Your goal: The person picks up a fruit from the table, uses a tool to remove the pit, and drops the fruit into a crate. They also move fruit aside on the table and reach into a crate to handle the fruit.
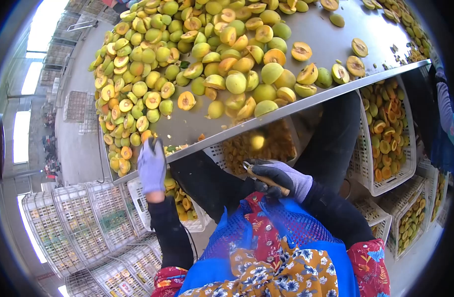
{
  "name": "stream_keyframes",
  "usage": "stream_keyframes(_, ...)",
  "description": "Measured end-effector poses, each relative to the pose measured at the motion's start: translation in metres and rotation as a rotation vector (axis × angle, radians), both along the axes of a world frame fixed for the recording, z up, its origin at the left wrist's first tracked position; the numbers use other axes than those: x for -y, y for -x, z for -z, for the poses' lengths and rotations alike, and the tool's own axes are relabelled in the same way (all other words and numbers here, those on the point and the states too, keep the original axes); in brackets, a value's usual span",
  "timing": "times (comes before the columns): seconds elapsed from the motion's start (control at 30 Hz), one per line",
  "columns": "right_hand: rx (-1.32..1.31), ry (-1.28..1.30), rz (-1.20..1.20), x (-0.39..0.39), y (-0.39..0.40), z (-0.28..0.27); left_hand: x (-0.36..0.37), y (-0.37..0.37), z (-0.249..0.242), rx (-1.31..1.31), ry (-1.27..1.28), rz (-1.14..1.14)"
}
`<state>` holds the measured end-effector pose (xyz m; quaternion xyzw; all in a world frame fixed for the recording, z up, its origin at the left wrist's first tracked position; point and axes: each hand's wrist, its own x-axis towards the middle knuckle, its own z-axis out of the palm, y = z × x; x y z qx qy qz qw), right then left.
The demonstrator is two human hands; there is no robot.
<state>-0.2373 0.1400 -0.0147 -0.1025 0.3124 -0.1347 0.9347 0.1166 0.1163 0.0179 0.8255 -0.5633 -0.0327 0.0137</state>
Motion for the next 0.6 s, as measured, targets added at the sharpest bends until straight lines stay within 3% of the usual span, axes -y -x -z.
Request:
stream_keyframes(0.03,-0.002,0.054,-0.028,0.0,-0.001,0.001,0.03,-0.006,0.017,0.05,-0.001,0.11)
stream_keyframes(0.1,-0.023,0.165,-0.087,0.001,0.002,-0.003,0.093,0.029,0.006,-0.141,-0.082,0.063)
stream_keyframes(0.17,-0.102,0.277,-0.14,0.003,0.005,-0.014,0.136,0.016,0.063,-0.039,-0.111,0.216)
stream_keyframes(0.2,-0.16,0.495,-0.179,0.004,0.009,-0.011,0.145,0.012,0.072,-0.166,-0.093,0.229)
stream_keyframes(0.23,-0.206,0.472,-0.141,0.004,0.009,-0.017,0.154,0.006,0.076,-0.292,-0.076,0.242)
stream_keyframes(0.3,-0.288,0.419,-0.067,0.002,0.007,-0.031,0.155,0.0,0.096,-0.471,-0.005,0.237)
stream_keyframes(0.33,-0.378,0.575,-0.072,0.002,0.006,-0.03,0.144,0.005,0.099,-0.523,0.056,0.221)
stream_keyframes(0.4,-0.558,0.883,-0.07,0.002,0.002,-0.025,0.114,0.02,0.09,-0.951,0.093,0.158)
stream_keyframes(0.43,-0.621,1.082,-0.036,0.002,-0.001,-0.023,0.09,0.053,0.045,-1.33,0.055,0.098)
stream_keyframes(0.5,-0.751,1.48,0.023,0.003,-0.011,-0.021,0.055,0.092,-0.002,-1.463,-0.033,0.028)
stream_keyframes(0.53,-0.784,1.685,-0.015,0.008,-0.013,-0.037,0.042,0.094,0.001,-1.533,-0.099,0.015)
stream_keyframes(0.6,-0.834,1.552,-0.039,0.007,-0.022,-0.043,0.016,0.099,0.01,-1.619,-0.225,-0.081)
